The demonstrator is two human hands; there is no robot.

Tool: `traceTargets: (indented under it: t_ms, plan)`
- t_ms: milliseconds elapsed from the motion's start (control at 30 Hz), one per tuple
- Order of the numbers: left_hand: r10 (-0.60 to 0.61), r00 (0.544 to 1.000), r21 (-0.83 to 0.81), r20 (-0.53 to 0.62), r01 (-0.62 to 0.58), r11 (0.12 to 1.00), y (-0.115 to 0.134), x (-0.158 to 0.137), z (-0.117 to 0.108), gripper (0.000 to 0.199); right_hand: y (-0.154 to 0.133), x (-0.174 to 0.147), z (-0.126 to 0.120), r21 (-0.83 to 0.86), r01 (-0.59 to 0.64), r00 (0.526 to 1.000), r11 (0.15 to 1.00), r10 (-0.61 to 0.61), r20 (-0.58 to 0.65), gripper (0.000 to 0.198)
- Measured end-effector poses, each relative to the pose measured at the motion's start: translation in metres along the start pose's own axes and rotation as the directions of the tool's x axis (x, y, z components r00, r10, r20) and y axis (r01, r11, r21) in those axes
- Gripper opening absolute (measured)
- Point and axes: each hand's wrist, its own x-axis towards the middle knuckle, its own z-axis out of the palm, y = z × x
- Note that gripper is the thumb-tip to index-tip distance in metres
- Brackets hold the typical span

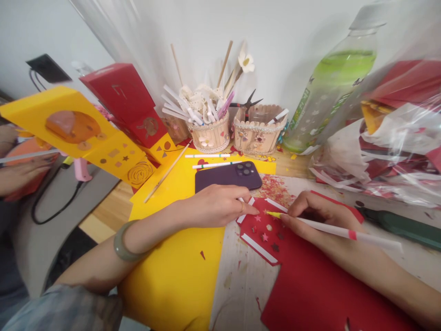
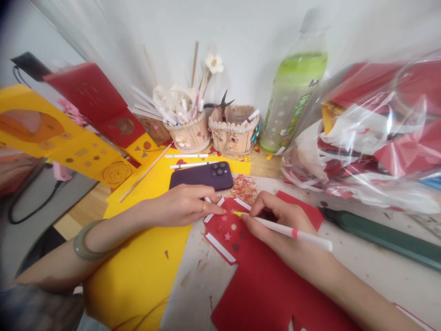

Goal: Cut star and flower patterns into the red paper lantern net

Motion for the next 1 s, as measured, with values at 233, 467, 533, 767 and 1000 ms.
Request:
traceTargets:
  t_ms: [233,467,533,767,1000]
  plan:
    - [0.011,1.000,-0.007,-0.014,-0.011,1.000,0.0011,0.0004,-0.0010,0.028,-0.0016,0.0004,0.0008,0.018,-0.004,1.000,1.000,0.003,0.013,0.027]
    - [0.006,1.000,-0.011,0.002,-0.006,1.000,0.0005,0.0005,-0.0011,0.028,-0.0034,0.0012,-0.0001,-0.006,0.013,1.000,1.000,-0.013,0.001,0.027]
    - [0.005,1.000,-0.014,-0.006,-0.005,1.000,0.0005,0.0004,-0.0008,0.028,-0.0029,0.0011,-0.0005,-0.016,0.029,1.000,0.999,-0.029,-0.012,0.027]
    - [-0.002,1.000,-0.024,-0.012,0.001,1.000,0.0007,0.0005,-0.0005,0.027,0.0007,0.0001,0.0003,0.018,-0.012,1.000,1.000,0.012,0.014,0.024]
    - [0.004,1.000,-0.027,-0.018,-0.004,1.000,0.0005,0.0007,-0.0013,0.028,-0.0013,0.0009,-0.0009,-0.012,0.016,1.000,1.000,-0.016,-0.006,0.024]
